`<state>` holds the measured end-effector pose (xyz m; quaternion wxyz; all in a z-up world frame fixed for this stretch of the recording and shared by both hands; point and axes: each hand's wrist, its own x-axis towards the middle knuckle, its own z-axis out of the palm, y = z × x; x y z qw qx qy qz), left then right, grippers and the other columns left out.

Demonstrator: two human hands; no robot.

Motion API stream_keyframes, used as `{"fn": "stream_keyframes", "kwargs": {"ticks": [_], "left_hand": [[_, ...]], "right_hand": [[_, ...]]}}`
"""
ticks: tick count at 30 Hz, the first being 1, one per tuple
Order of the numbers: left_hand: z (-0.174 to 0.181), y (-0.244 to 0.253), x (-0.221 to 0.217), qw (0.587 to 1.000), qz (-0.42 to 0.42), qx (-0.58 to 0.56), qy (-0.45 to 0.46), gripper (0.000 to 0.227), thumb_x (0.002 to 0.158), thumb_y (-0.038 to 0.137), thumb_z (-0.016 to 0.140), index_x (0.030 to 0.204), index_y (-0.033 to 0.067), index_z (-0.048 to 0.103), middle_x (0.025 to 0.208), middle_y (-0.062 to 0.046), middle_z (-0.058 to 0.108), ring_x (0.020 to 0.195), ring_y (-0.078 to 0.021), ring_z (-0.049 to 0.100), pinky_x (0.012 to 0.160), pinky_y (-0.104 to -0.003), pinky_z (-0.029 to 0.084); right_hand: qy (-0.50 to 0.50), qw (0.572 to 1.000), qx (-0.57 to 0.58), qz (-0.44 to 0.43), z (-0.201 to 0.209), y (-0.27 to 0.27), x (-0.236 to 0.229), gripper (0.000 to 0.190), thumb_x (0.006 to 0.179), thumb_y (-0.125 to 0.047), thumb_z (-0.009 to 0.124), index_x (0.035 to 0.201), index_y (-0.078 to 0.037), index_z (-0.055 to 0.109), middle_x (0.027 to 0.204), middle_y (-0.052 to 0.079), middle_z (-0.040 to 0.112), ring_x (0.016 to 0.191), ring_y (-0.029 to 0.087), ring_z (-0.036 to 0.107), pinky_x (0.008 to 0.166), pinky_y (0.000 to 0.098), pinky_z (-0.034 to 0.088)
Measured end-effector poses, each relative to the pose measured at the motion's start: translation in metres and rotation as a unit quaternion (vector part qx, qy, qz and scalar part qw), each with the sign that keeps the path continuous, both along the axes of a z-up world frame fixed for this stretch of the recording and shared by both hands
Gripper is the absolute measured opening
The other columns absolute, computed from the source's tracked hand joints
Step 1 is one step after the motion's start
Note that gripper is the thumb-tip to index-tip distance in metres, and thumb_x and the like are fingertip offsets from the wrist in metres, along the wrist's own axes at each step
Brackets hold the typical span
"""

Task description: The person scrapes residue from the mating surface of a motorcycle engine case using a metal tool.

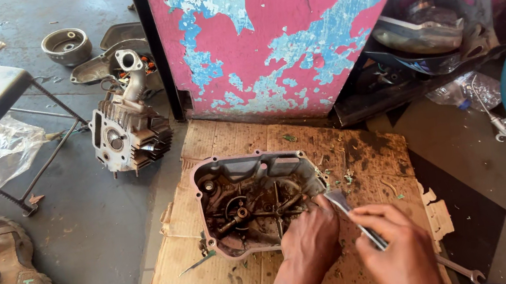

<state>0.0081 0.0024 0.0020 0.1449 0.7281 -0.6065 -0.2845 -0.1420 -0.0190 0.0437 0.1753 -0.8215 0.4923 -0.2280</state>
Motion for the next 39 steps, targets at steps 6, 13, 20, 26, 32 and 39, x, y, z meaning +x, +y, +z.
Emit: {"fn": "stream_keyframes", "kwargs": {"ticks": [6, 13, 20, 26, 32, 39], "left_hand": [[-0.002, 0.001, 0.000, 0.999, 0.010, -0.043, 0.004, 0.052, 0.084, 0.006, 0.071, 0.123, -0.0135, 0.043, 0.096, -0.030, 0.069, 0.083, -0.0408, 0.075, 0.060, -0.044, 0.062], [-0.005, 0.001, -0.002, 0.999, 0.011, -0.038, 0.010, 0.042, 0.090, 0.008, 0.067, 0.122, -0.0100, 0.044, 0.092, -0.027, 0.070, 0.078, -0.0384, 0.075, 0.054, -0.043, 0.061], [-0.007, 0.001, -0.004, 0.999, 0.020, -0.030, -0.007, 0.045, 0.095, 0.004, 0.060, 0.131, -0.0144, 0.041, 0.092, -0.028, 0.071, 0.071, -0.0341, 0.076, 0.047, -0.040, 0.061], [-0.011, 0.000, -0.005, 0.999, 0.017, -0.035, 0.002, 0.038, 0.094, 0.008, 0.061, 0.125, -0.0094, 0.047, 0.092, -0.027, 0.071, 0.075, -0.0357, 0.074, 0.051, -0.042, 0.060], [-0.016, 0.001, -0.007, 0.999, 0.012, -0.043, -0.021, 0.048, 0.092, 0.007, 0.061, 0.129, -0.0157, 0.040, 0.090, -0.029, 0.072, 0.075, -0.0352, 0.075, 0.053, -0.041, 0.059], [-0.016, 0.003, -0.009, 0.998, -0.007, -0.050, -0.037, 0.039, 0.091, 0.004, 0.061, 0.124, -0.0121, 0.045, 0.090, -0.027, 0.073, 0.075, -0.0340, 0.075, 0.053, -0.041, 0.060]], "right_hand": [[0.080, 0.997, 0.000, 0.001, 0.023, 0.016, 0.026, 0.041, 0.075, -0.007, 0.074, 0.117, -0.008, 0.075, 0.127, 0.003, 0.070, 0.106, 0.028, 0.071, 0.091, 0.0377, 0.055], [0.202, 0.979, 0.019, 0.001, 0.044, 0.026, 0.037, 0.046, 0.078, -0.007, 0.069, 0.124, -0.012, 0.073, 0.132, 0.000, 0.069, 0.106, 0.024, 0.070, 0.090, 0.0375, 0.056], [0.181, 0.981, -0.060, 0.025, 0.032, 0.030, 0.034, 0.043, 0.078, -0.001, 0.064, 0.120, -0.007, 0.075, 0.129, 0.004, 0.070, 0.109, 0.026, 0.069, 0.091, 0.0387, 0.056], [0.186, 0.982, -0.036, 0.016, 0.040, 0.025, 0.040, 0.038, 0.079, -0.003, 0.067, 0.115, -0.011, 0.077, 0.124, 0.002, 0.073, 0.100, 0.027, 0.072, 0.086, 0.0399, 0.057], [0.193, 0.981, -0.011, -0.008, 0.054, 0.017, 0.043, 0.037, 0.079, 0.002, 0.068, 0.109, -0.015, 0.079, 0.114, 0.001, 0.075, 0.098, 0.032, 0.072, 0.084, 0.0436, 0.058], [0.206, 0.978, 0.018, -0.024, 0.058, 0.013, 0.047, 0.043, 0.077, 0.006, 0.068, 0.113, -0.016, 0.078, 0.114, 0.004, 0.074, 0.097, 0.033, 0.073, 0.086, 0.0444, 0.058]]}}
